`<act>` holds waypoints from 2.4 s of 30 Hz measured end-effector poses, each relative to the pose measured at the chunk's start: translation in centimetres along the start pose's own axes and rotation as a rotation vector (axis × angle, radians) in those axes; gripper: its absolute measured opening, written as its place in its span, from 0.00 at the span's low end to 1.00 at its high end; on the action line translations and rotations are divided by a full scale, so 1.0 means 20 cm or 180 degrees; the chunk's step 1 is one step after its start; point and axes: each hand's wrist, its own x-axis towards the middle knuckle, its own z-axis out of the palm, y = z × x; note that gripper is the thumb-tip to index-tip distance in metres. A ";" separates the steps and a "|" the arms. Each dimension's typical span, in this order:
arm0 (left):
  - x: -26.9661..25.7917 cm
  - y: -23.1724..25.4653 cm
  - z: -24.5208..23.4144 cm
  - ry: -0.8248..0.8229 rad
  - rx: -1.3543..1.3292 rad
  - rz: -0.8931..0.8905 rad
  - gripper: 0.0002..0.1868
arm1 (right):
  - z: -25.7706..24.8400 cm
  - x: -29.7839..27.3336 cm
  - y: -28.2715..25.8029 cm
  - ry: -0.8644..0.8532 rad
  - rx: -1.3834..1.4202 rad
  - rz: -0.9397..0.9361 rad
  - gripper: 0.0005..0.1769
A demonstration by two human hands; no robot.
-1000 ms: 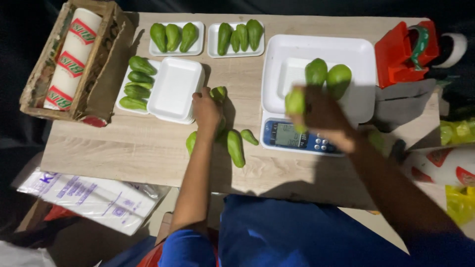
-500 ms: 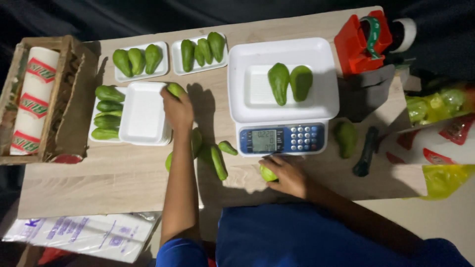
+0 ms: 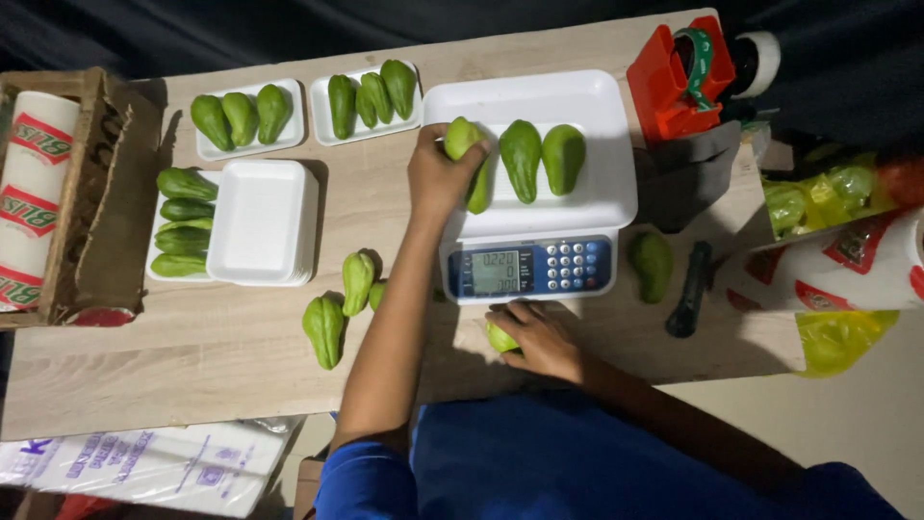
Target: The person is weighing chayotes on a digital scale and arranging them into white foam trays for packaging.
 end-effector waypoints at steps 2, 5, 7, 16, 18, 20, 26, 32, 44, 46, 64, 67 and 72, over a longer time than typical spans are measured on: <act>0.04 0.00 0.07 0.0034 0.0210 0.0085 0.33 | 0.02 0.01 0.01 -0.0011 -0.0020 0.0020 0.43; 0.06 0.00 0.11 0.0029 0.0572 0.0126 0.32 | 0.04 0.01 0.02 -0.0006 -0.0127 0.0071 0.44; 0.05 0.03 0.11 -0.0014 0.0720 0.0079 0.33 | 0.04 0.00 0.02 0.0005 -0.0216 0.0107 0.44; 0.00 0.15 0.13 -0.0354 0.0912 0.0068 0.33 | 0.02 0.00 0.01 0.0009 -0.0116 0.0104 0.45; 0.00 0.15 0.14 -0.0319 0.1163 0.0096 0.32 | 0.00 -0.01 -0.01 0.0029 -0.0198 0.0126 0.45; 0.00 0.17 0.12 -0.0296 0.1327 0.0109 0.31 | -0.03 -0.01 -0.02 -0.0023 -0.0129 0.0134 0.44; -0.02 0.13 0.05 -0.0320 0.1354 0.0190 0.31 | -0.05 -0.01 -0.03 -0.0113 -0.0034 0.0143 0.45; 0.02 0.08 -0.06 0.0334 0.0691 0.0277 0.31 | -0.01 -0.02 -0.02 -0.0111 0.0126 0.0227 0.45; 0.09 0.06 -0.25 0.0893 0.0087 0.0388 0.18 | -0.15 -0.09 -0.09 0.0438 0.0529 0.0010 0.38; 0.05 0.08 -0.20 0.0708 0.0159 0.0294 0.15 | -0.15 -0.10 -0.09 0.0586 0.0534 -0.0080 0.33; -0.05 0.17 0.08 -0.0612 0.1391 0.0120 0.48 | -0.07 -0.11 -0.05 0.0953 0.0632 0.0215 0.24; 0.06 0.04 0.10 -0.0321 0.1223 -0.0160 0.42 | -0.20 -0.15 -0.04 0.1063 0.0891 0.0180 0.20; 0.09 0.01 0.03 -0.0284 -0.1945 -0.1180 0.29 | -0.34 -0.19 0.15 0.1890 0.1559 0.0419 0.19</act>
